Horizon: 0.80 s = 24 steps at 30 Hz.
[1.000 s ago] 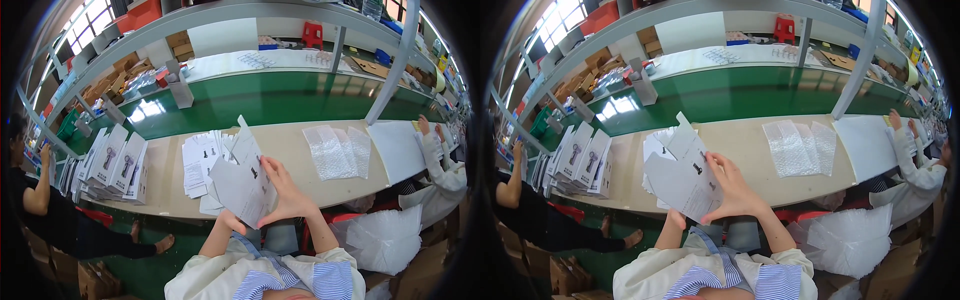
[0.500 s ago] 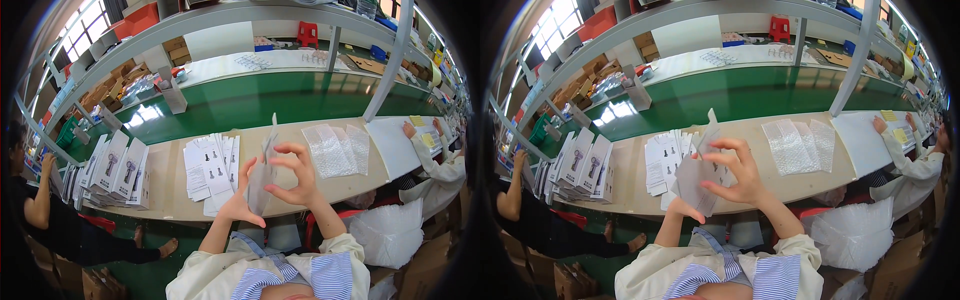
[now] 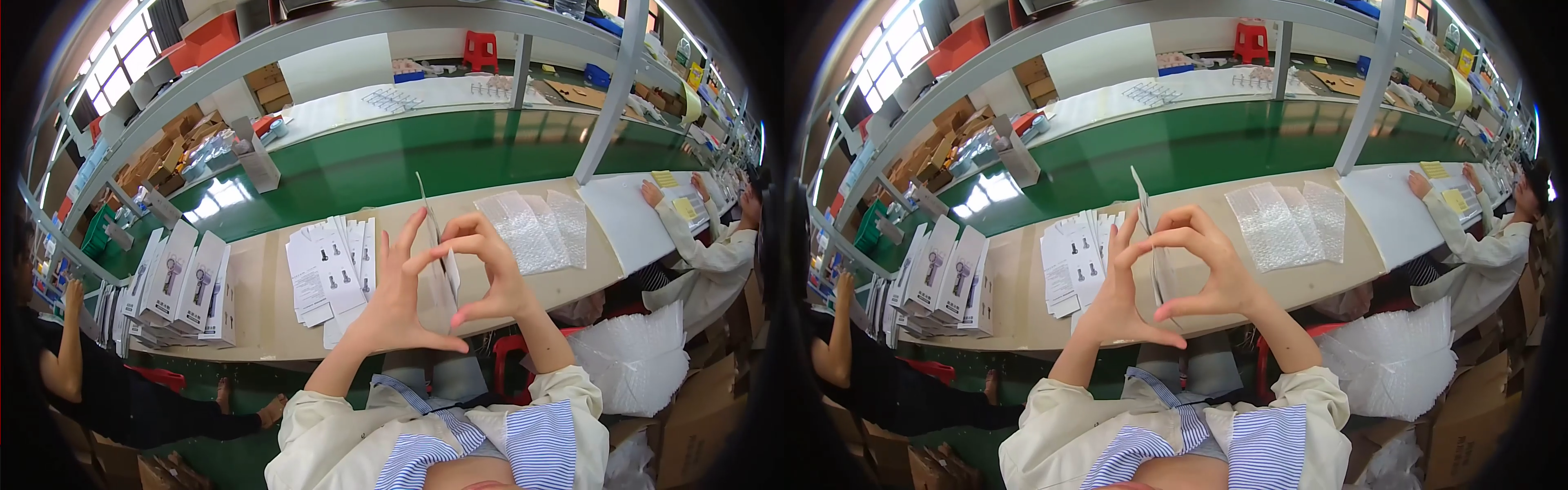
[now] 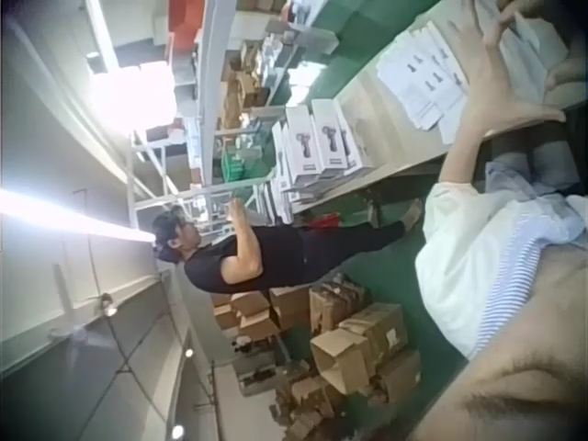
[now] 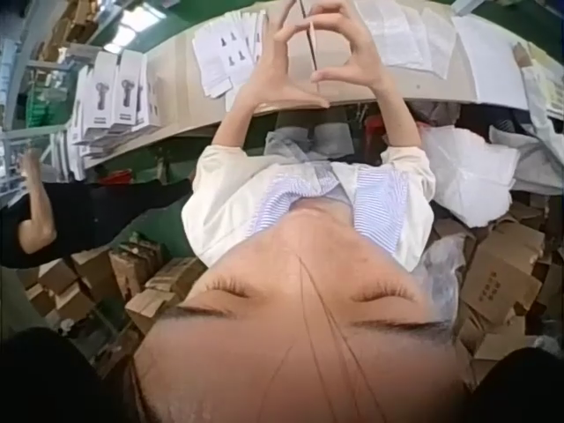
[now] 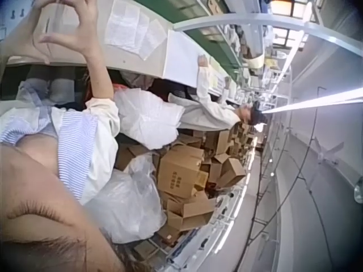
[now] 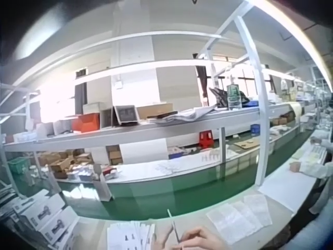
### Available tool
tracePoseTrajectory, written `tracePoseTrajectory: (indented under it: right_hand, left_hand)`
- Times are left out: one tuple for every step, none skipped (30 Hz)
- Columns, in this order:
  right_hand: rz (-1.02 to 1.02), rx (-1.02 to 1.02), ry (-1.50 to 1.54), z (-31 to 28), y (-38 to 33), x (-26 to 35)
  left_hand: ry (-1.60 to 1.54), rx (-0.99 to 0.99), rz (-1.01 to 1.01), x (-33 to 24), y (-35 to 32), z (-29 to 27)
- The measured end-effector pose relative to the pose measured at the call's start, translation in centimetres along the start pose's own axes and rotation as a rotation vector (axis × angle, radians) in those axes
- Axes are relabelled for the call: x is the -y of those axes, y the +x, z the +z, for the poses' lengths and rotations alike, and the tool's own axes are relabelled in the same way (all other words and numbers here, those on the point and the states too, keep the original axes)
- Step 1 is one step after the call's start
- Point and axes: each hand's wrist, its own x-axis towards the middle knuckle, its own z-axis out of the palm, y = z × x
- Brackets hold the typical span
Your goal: The person folds flat cardboard boxes into their assembled form by hand, then packs electronics items into plastic bags and places the bagged items into the boxes on an assembly line.
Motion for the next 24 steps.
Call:
tracePoseTrajectory:
  right_hand:
    - [0.004, -0.004, -0.019, -0.1, -0.1, 0.0]
    - [0.008, -0.005, -0.020, 0.0, -0.3, 0.2]
    - [0.098, -0.011, 0.062, 0.2, -0.5, 0.4]
    - [0.188, -0.020, 0.139, 0.4, -0.7, 0.5]
    - [0.278, -0.029, 0.218, 0.4, -0.9, 0.6]
    - [0.279, -0.029, 0.218, 0.4, -1.0, 0.5]
    - [0.266, -0.022, 0.215, 0.3, -1.1, 0.3]
    - [0.254, -0.014, 0.213, 0.3, -1.2, 0.0]
    - [0.243, -0.009, 0.209, 0.2, -1.3, -0.3]
    - [0.247, -0.011, 0.208, 0.1, -1.4, -0.6]
    - [0.243, 0.015, 0.228, 0.0, -1.6, -0.9]
    - [0.239, 0.041, 0.247, -0.1, -1.6, -1.2]
    - [0.236, 0.067, 0.266, -0.2, -1.6, -1.4]
    - [0.238, 0.068, 0.268, -0.3, -1.4, -1.3]
    - [0.241, 0.079, 0.242, -0.5, -1.0, -1.0]
    - [0.244, 0.090, 0.215, -0.6, -0.6, -0.6]
    - [0.247, 0.101, 0.188, -0.7, -0.4, -0.3]
    - [0.250, 0.100, 0.188, -0.6, -0.2, 0.0]
    - [0.209, 0.110, 0.085, -0.5, 0.2, 0.2]
    - [0.169, 0.119, -0.018, -0.4, 0.5, 0.4]
    - [0.128, 0.128, -0.121, -0.3, 0.7, 0.5]
    - [0.126, 0.128, -0.120, -0.3, 0.8, 0.6]
    - [0.118, 0.139, -0.187, -0.2, 0.9, 0.7]
    - [0.112, 0.149, -0.257, -0.2, 0.9, 0.6]
  left_hand:
    - [-0.024, -0.023, -0.003, 0.1, 0.3, 0.1]
    - [-0.048, -0.046, -0.006, 0.1, 0.5, 0.2]
    - [-0.051, -0.045, -0.007, 0.3, 0.4, 0.3]
    - [-0.065, -0.068, 0.019, 0.8, 0.3, 0.5]
    - [-0.078, -0.092, 0.045, 1.4, 0.2, 0.7]
    - [-0.086, -0.119, 0.068, 1.9, 0.0, 0.9]
    - [-0.086, -0.120, 0.067, 2.2, -0.2, 1.2]
    - [-0.151, -0.156, 0.084, 2.4, -0.6, 1.7]
    - [-0.220, -0.190, 0.103, 2.4, -0.7, 2.1]
    - [-0.289, -0.224, 0.121, 2.3, -0.7, 2.3]
    - [-0.292, -0.223, 0.118, 2.3, -0.8, 2.3]
    - [-0.274, -0.204, 0.101, 2.2, -0.9, 2.2]
    - [-0.256, -0.185, 0.083, 2.1, -0.8, 2.0]
    - [-0.237, -0.167, 0.065, 1.7, -0.7, 1.7]
    - [-0.238, -0.167, 0.063, 1.5, -0.4, 1.5]
    - [-0.241, -0.159, 0.054, 1.2, 0.0, 1.3]
    - [-0.245, -0.150, 0.047, 1.0, 0.3, 1.1]
    - [-0.249, -0.141, 0.039, 1.0, 0.5, 1.1]
    - [-0.248, -0.140, 0.040, 1.0, 0.5, 1.1]
    - [-0.231, -0.198, 0.062, 1.0, 0.6, 1.3]
    - [-0.215, -0.255, 0.084, 1.0, 0.7, 1.4]
    - [-0.197, -0.312, 0.105, 1.0, 0.7, 1.4]
    - [-0.195, -0.313, 0.105, 1.1, 0.6, 1.2]
    - [-0.232, -0.290, 0.110, 1.3, 0.5, 0.9]
